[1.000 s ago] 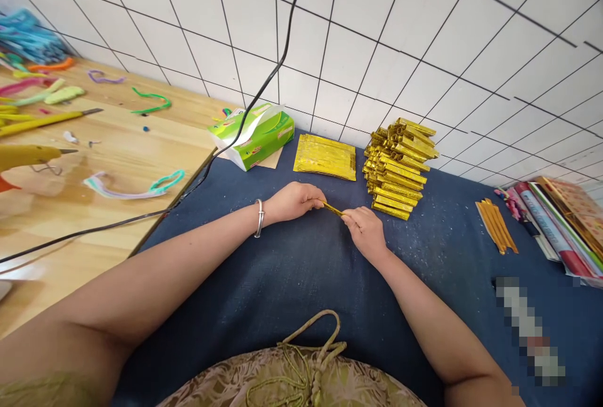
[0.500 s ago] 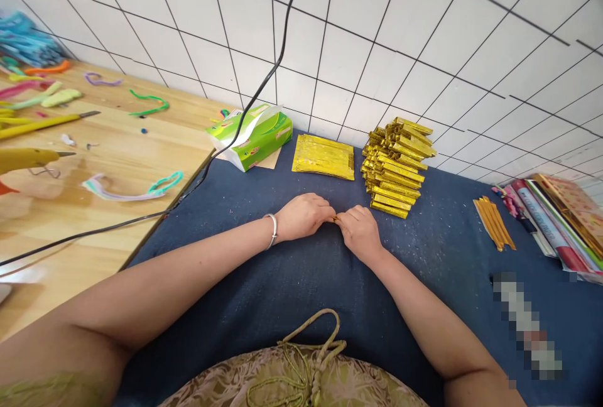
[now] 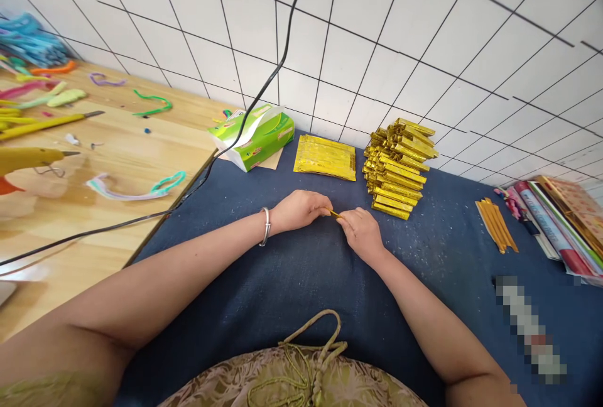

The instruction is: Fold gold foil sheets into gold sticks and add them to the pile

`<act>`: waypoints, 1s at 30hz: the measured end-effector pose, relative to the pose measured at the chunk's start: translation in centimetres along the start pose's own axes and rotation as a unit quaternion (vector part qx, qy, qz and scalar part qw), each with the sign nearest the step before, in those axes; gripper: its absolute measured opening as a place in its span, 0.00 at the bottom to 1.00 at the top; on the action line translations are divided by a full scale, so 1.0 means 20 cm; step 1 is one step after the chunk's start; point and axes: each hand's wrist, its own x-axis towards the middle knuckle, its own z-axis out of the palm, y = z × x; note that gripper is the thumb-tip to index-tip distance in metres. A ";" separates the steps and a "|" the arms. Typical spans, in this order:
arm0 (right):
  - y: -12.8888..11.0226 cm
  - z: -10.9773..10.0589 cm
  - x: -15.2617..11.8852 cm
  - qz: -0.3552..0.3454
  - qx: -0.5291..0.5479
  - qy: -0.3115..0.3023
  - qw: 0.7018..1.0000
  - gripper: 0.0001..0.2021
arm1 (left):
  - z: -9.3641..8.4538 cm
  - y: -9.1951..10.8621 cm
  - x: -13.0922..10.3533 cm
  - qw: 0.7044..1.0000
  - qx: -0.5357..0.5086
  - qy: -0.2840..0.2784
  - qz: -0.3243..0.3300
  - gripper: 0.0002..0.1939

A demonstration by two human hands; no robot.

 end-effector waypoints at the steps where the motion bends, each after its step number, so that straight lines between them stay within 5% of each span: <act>1: 0.00 0.00 0.00 0.001 0.006 -0.003 1.000 0.14 | -0.01 0.00 0.00 1.000 -0.017 -0.008 -0.003 0.09; 15: 0.02 -0.01 0.00 0.051 0.055 0.012 0.997 0.14 | -0.03 -0.06 -0.01 0.995 -0.080 0.039 -0.044 0.10; 21: 0.04 0.00 -0.02 0.021 0.039 0.027 0.999 0.14 | -0.05 -0.07 -0.01 0.995 -0.081 0.029 -0.052 0.10; 30: 0.04 0.00 -0.02 0.074 0.059 0.057 0.994 0.12 | -0.07 -0.16 -0.01 0.998 -0.005 0.046 -0.039 0.10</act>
